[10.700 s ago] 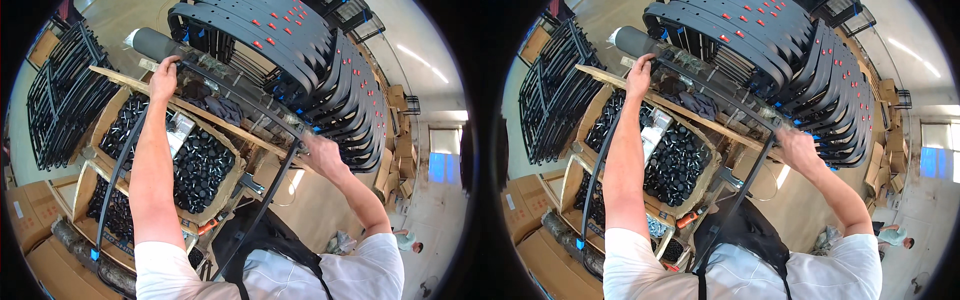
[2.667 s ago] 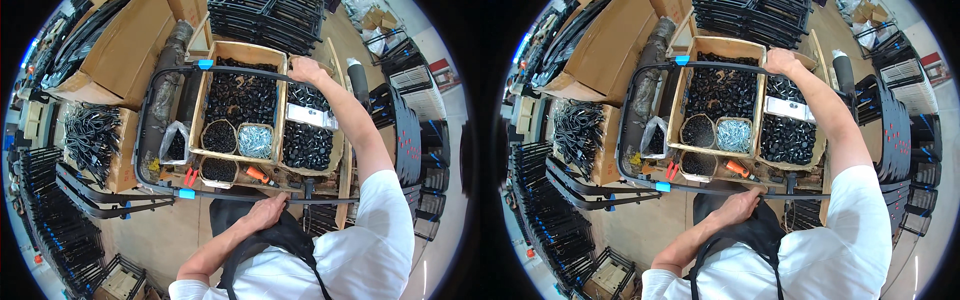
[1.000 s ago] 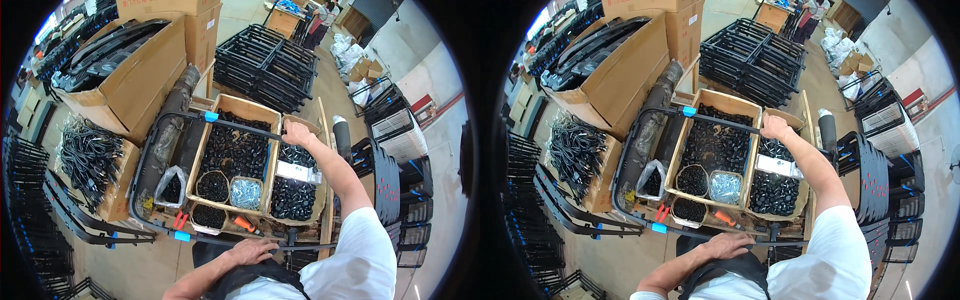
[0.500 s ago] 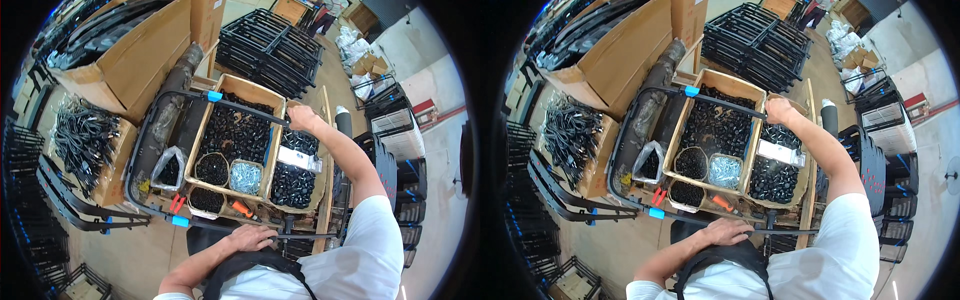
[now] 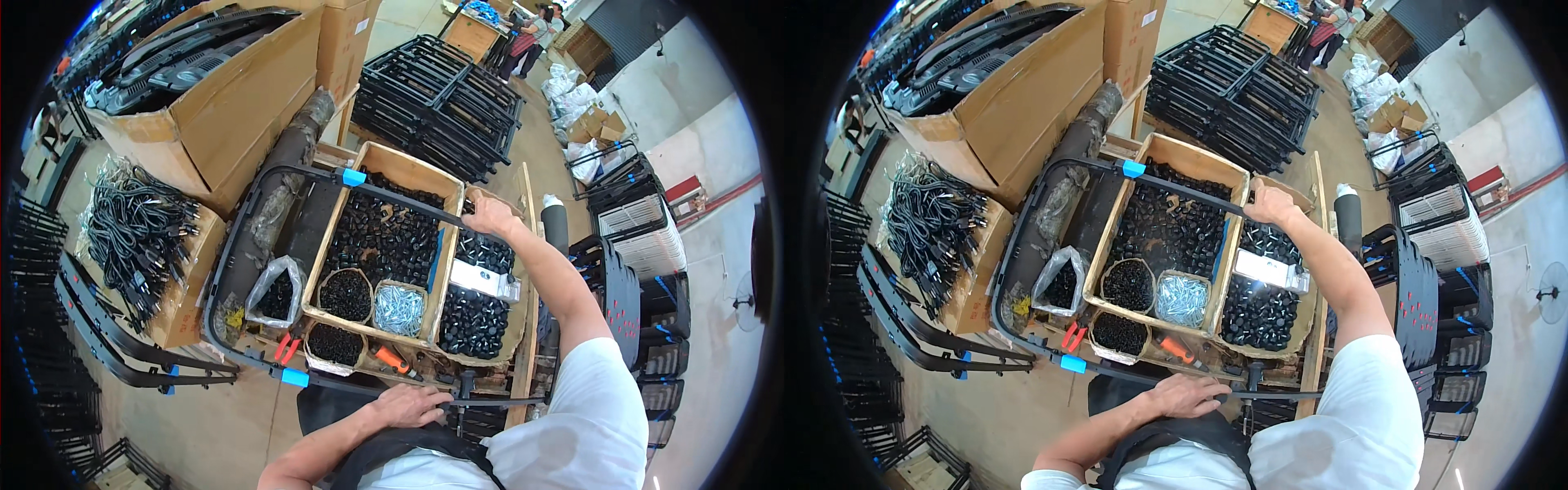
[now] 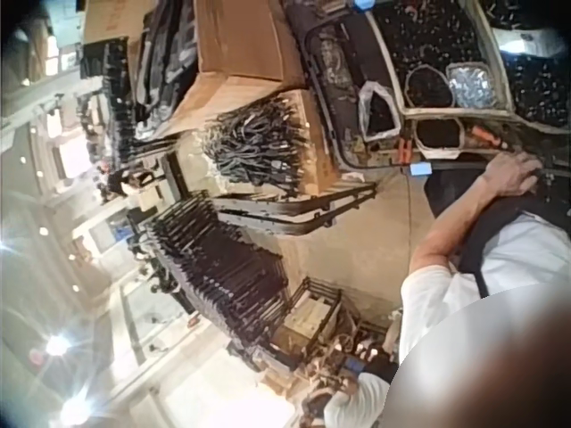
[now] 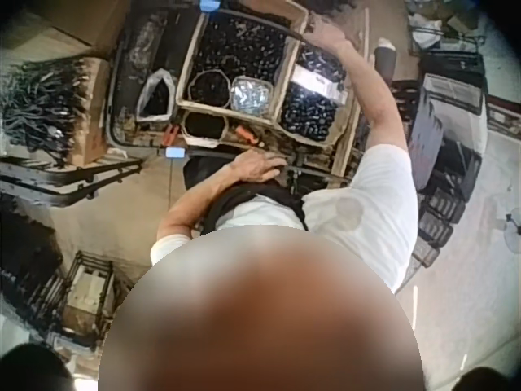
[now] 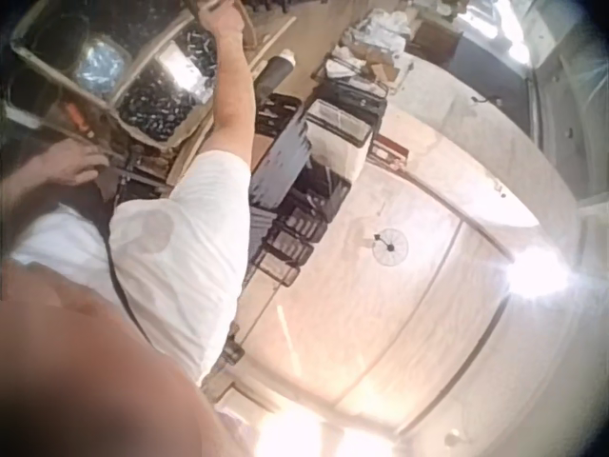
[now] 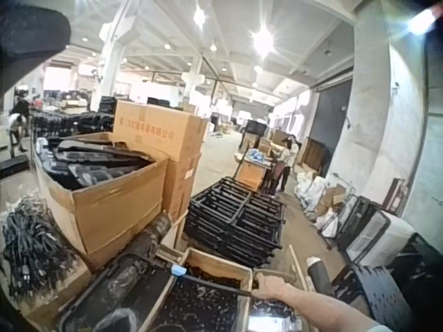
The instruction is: Assembling plastic components onto a metal frame using a power drill.
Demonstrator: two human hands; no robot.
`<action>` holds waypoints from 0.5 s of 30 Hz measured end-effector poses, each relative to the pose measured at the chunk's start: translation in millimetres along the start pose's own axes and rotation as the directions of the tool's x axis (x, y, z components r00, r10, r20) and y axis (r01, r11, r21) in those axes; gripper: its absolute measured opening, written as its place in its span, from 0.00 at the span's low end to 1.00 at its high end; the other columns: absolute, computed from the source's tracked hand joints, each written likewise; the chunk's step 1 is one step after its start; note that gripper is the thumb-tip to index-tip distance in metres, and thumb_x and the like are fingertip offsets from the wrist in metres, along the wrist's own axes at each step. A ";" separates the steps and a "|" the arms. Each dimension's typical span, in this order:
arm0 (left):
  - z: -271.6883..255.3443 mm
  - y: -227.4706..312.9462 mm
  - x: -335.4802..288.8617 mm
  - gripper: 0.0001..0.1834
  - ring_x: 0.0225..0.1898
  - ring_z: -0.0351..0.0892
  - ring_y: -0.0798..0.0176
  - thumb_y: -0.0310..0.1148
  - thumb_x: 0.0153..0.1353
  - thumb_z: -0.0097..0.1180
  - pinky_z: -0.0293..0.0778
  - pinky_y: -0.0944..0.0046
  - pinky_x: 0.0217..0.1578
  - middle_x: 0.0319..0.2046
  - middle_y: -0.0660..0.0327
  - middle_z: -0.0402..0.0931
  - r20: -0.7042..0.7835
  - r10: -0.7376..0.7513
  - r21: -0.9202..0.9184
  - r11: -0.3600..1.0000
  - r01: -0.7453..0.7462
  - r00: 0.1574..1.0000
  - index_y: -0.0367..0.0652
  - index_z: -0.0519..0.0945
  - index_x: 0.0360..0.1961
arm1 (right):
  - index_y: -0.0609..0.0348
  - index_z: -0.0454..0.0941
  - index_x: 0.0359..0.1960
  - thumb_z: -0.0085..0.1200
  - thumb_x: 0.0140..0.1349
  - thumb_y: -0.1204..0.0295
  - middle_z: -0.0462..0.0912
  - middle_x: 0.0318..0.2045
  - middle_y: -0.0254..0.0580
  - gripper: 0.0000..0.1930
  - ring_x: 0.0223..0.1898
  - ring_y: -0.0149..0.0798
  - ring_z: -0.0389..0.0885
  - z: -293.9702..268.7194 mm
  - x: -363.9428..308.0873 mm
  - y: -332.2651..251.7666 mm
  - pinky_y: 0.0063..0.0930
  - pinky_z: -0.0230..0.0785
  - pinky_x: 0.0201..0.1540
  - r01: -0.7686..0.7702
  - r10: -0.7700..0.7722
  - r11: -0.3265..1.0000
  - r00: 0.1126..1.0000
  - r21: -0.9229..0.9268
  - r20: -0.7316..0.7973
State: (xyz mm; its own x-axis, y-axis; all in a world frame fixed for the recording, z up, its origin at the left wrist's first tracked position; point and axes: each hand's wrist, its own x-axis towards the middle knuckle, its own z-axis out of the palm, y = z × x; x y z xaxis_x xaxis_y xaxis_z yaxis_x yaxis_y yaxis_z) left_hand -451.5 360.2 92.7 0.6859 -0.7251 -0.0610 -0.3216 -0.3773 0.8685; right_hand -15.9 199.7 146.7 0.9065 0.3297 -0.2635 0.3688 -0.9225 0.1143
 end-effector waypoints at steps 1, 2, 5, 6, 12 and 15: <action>-2.3 4.1 3.4 0.25 0.55 0.84 0.43 0.50 0.76 0.50 0.83 0.45 0.53 0.55 0.53 0.81 0.019 -0.002 0.001 1.000 0.002 1.000 0.57 0.73 0.70 | 0.69 0.75 0.59 0.46 0.74 0.48 0.87 0.48 0.70 0.31 0.54 0.67 0.86 -0.6 -0.4 11.5 0.56 0.76 0.60 0.071 -0.070 0.996 0.997 0.045 -0.022; -5.1 6.8 6.9 0.25 0.54 0.84 0.42 0.51 0.76 0.51 0.82 0.45 0.53 0.55 0.53 0.81 0.016 0.012 -0.028 1.000 -0.012 1.000 0.55 0.74 0.68 | 0.69 0.74 0.60 0.46 0.74 0.47 0.87 0.48 0.70 0.32 0.54 0.67 0.86 -0.7 -1.7 23.2 0.56 0.76 0.61 0.143 -0.139 0.986 0.989 0.088 -0.047; 3.5 -1.0 6.3 0.24 0.54 0.83 0.41 0.51 0.76 0.52 0.81 0.44 0.53 0.55 0.52 0.81 -0.003 -0.069 -0.094 0.993 0.069 0.998 0.53 0.74 0.66 | 0.69 0.73 0.60 0.48 0.71 0.46 0.87 0.48 0.69 0.33 0.54 0.66 0.86 -5.5 -4.0 4.6 0.56 0.76 0.59 -0.036 0.038 0.998 0.999 0.050 -0.025; 5.3 -5.0 1.5 0.24 0.54 0.83 0.41 0.51 0.76 0.52 0.81 0.44 0.53 0.55 0.52 0.81 -0.005 -0.091 -0.090 0.992 0.090 0.996 0.53 0.74 0.66 | 0.70 0.78 0.56 0.47 0.73 0.47 0.88 0.47 0.68 0.32 0.53 0.64 0.87 -11.5 -10.8 -13.6 0.56 0.77 0.58 0.009 -0.009 1.000 1.000 0.021 -0.023; -2.1 3.7 8.9 0.23 0.55 0.83 0.41 0.50 0.76 0.51 0.80 0.42 0.54 0.56 0.53 0.80 0.051 -0.019 -0.043 0.999 0.021 0.999 0.52 0.74 0.65 | 0.65 0.90 0.45 0.43 0.76 0.43 0.89 0.48 0.64 0.34 0.51 0.60 0.89 -14.1 -11.8 4.4 0.52 0.79 0.56 -0.039 0.042 0.991 0.999 -0.127 0.022; 0.1 0.7 5.2 0.23 0.52 0.85 0.39 0.48 0.76 0.49 0.81 0.41 0.53 0.56 0.51 0.81 -0.016 0.036 -0.015 0.999 -0.036 0.999 0.54 0.73 0.67 | 0.62 0.90 0.46 0.49 0.72 0.45 0.90 0.48 0.59 0.30 0.51 0.54 0.90 -22.5 -19.5 -14.8 0.49 0.81 0.54 -0.049 0.043 0.984 0.998 -0.169 -0.038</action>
State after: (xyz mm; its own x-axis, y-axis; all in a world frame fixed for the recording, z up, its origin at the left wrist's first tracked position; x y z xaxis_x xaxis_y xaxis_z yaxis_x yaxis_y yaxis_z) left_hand -448.2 356.1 92.9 0.6842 -0.7290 -0.0217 -0.3366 -0.3420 0.8774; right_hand -34.4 211.5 171.7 0.9287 0.2973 -0.2216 0.3536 -0.8902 0.2873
